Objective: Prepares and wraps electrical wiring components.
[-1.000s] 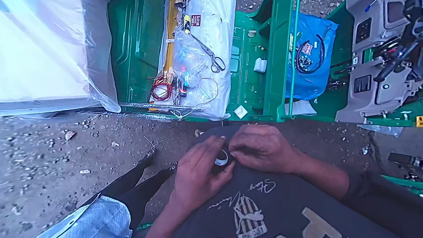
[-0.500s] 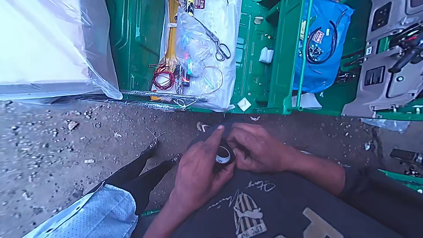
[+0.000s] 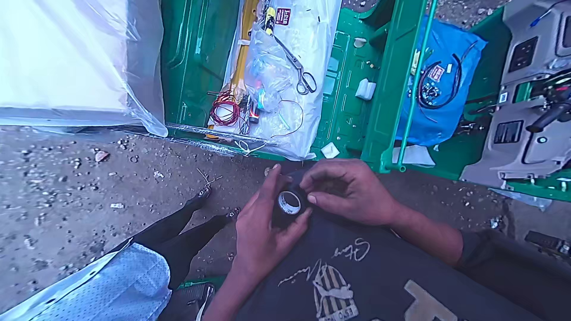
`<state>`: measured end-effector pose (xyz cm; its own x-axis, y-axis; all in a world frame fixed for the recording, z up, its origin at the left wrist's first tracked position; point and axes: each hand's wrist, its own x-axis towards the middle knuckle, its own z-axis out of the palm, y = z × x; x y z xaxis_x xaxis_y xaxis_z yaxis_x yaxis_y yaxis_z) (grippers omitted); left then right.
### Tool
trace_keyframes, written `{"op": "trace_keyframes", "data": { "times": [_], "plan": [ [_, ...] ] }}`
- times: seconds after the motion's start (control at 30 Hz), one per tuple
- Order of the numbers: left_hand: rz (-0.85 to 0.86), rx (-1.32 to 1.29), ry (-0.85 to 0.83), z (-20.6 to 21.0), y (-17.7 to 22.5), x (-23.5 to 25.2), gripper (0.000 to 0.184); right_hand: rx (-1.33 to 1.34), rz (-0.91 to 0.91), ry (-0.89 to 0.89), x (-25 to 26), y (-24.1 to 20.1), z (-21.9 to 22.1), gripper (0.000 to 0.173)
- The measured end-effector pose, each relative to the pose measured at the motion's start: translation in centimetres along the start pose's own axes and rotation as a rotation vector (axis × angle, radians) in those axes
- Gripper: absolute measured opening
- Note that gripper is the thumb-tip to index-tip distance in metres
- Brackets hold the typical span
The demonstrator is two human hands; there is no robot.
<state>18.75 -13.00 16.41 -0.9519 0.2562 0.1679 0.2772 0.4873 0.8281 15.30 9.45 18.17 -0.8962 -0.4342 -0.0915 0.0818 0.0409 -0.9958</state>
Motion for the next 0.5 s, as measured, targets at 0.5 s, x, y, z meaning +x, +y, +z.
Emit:
{"op": "trace_keyframes", "data": {
  "times": [0.5],
  "plan": [
    [-0.034,0.025,0.098,5.9,3.1,5.0,0.078,-0.287,-0.137,-0.269,3.3,0.1,-9.0,0.009]
  ]
}}
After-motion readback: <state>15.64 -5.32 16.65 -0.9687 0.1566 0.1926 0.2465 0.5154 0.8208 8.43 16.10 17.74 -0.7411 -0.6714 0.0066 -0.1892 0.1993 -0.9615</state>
